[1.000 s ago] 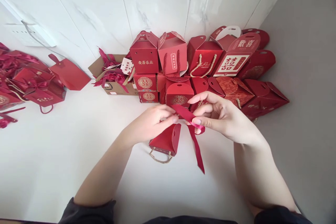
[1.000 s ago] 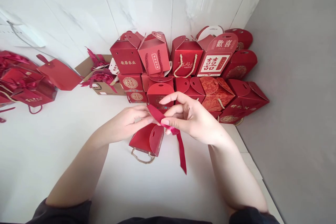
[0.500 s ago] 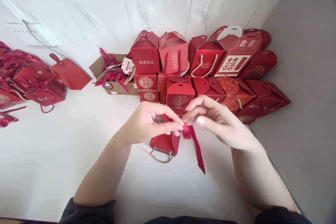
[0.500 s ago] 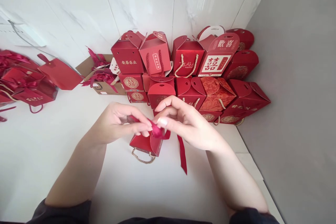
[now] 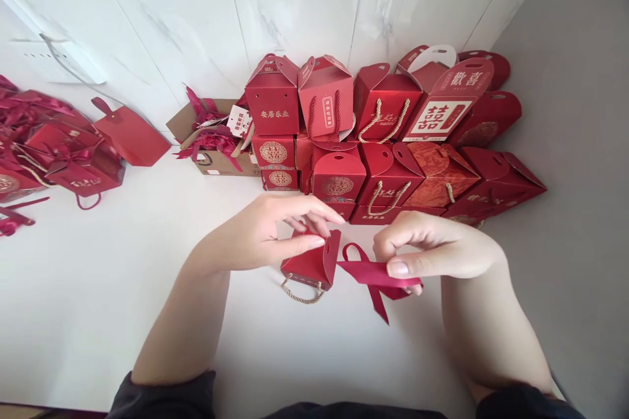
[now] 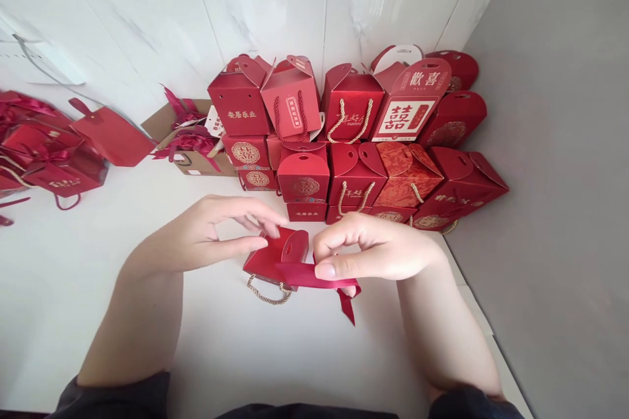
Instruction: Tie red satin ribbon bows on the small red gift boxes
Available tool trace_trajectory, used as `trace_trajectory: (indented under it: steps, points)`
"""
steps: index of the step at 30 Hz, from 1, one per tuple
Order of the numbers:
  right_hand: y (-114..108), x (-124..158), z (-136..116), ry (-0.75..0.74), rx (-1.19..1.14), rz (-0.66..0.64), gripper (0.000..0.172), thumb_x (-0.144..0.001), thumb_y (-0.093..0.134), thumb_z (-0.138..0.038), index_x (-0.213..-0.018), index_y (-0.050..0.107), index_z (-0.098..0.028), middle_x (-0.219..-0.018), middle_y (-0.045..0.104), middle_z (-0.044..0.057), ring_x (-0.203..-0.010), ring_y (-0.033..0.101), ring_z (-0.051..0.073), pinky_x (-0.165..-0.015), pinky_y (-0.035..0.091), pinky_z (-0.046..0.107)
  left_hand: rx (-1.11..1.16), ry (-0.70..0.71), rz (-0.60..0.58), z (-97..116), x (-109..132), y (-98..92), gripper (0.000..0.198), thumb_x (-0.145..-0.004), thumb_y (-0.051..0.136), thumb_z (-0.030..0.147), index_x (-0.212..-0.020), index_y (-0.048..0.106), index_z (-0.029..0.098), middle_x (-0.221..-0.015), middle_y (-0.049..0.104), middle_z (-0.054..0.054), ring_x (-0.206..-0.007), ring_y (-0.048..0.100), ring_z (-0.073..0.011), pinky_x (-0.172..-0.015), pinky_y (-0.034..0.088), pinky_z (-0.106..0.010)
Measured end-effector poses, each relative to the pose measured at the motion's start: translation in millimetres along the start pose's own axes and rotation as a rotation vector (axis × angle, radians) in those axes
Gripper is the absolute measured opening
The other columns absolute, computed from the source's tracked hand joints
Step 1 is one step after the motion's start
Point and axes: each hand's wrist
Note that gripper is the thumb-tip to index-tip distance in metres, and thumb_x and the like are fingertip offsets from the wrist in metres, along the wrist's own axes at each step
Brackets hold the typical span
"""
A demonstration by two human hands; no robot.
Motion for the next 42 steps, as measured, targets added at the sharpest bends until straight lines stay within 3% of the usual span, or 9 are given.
trace_trajectory:
  steps: [4, 7, 14, 22, 28, 32, 39, 42]
  points:
    - [-11.3, -2.8, 5.5, 0.132, 0.25, -0.055, 0.035, -0.097, 0.05, -0.038, -0.074, 0.061, -0.014, -0.066, 0.058, 0.0, -0.059, 0.049, 0.01, -0.059, 0.037, 0.023, -0.233, -0.093, -0.075, -15.0, -5.4, 0.8, 0.022, -0.088, 0.055, 0.029, -0.104, 0.07, 0.026, -0.124, 0.06, -0.004, -0.112, 0.057, -0.0216, -0.093, 0.048, -0.033]
    - [-15.9, -13.9, 17.0, 0.2, 0.289, -0.063, 0.038, -0.097, 0.046, -0.041, -0.076, 0.062, -0.014, -0.069, 0.059, 0.001, -0.062, 0.048, 0.011, -0.062, 0.037, 0.024, -0.285, -0.161, -0.143, -23.7, -9.7, 5.6, 0.021, -0.087, 0.055, 0.033, -0.1, 0.07, 0.026, -0.129, 0.056, -0.005, -0.119, 0.053, -0.0237, -0.094, 0.048, -0.034]
    - [-17.9, -19.9, 23.3, 0.23, 0.293, -0.021, 0.041, -0.097, 0.042, -0.045, -0.077, 0.06, -0.015, -0.073, 0.056, 0.0, -0.065, 0.047, 0.012, -0.065, 0.036, 0.025, -0.302, -0.123, -0.224, -28.3, -15.5, 11.7, 0.03, -0.091, 0.048, 0.029, -0.111, 0.07, 0.028, -0.133, 0.055, -0.004, -0.123, 0.05, -0.0245, -0.098, 0.044, -0.034]
    - [-17.5, -16.7, 18.9, 0.227, 0.385, -0.022, 0.039, -0.098, 0.04, -0.044, -0.078, 0.059, -0.016, -0.074, 0.054, 0.0, -0.065, 0.045, 0.012, -0.064, 0.034, 0.026, -0.283, -0.144, -0.234, -30.3, -15.3, 13.0, 0.029, -0.09, 0.049, 0.031, -0.11, 0.07, 0.026, -0.134, 0.055, -0.005, -0.124, 0.05, -0.0252, -0.101, 0.043, -0.036]
    - [-17.5, -19.2, 26.2, 0.274, 0.454, 0.046, 0.037, -0.095, 0.042, -0.044, -0.074, 0.055, -0.017, -0.07, 0.05, -0.002, -0.062, 0.042, 0.012, -0.059, 0.032, 0.025, -0.241, -0.13, -0.263, -31.8, -17.7, 17.7, 0.026, -0.089, 0.051, 0.028, -0.105, 0.07, 0.024, -0.135, 0.054, -0.006, -0.122, 0.052, -0.0243, -0.099, 0.043, -0.034]
    - [-15.2, -20.2, 27.8, 0.301, 0.509, 0.096, 0.039, -0.095, 0.04, -0.047, -0.073, 0.053, -0.018, -0.068, 0.047, -0.002, -0.06, 0.04, 0.011, -0.057, 0.031, 0.025, -0.237, -0.143, -0.297, -31.9, -21.1, 23.1, 0.022, -0.089, 0.048, 0.028, -0.088, 0.069, 0.02, -0.136, 0.053, -0.006, -0.122, 0.052, -0.0246, -0.1, 0.042, -0.035]
    - [-11.6, -20.8, 28.5, 0.252, 0.555, 0.076, 0.036, -0.096, 0.041, -0.044, -0.075, 0.057, -0.018, -0.067, 0.051, -0.002, -0.06, 0.044, 0.013, -0.059, 0.033, 0.026, -0.185, -0.128, -0.243, -29.9, -23.7, 21.9, 0.02, -0.087, 0.049, 0.025, -0.083, 0.068, 0.02, -0.12, 0.061, -0.005, -0.098, 0.062, -0.0194, -0.086, 0.046, -0.031]
    - [-6.2, -25.4, 26.4, 0.217, 0.529, 0.192, 0.034, -0.095, 0.045, -0.048, -0.081, 0.059, -0.019, -0.07, 0.056, -0.001, -0.061, 0.048, 0.013, -0.06, 0.036, 0.026, -0.215, -0.145, -0.165, -27.9, -19.3, 14.6, 0.019, -0.086, 0.051, 0.027, -0.08, 0.068, 0.021, -0.121, 0.06, -0.004, -0.099, 0.061, -0.0194, -0.084, 0.046, -0.03]
Point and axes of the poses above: each hand's wrist, its own x-axis away from the middle knuckle, its own y-axis out of the palm, z = x × y
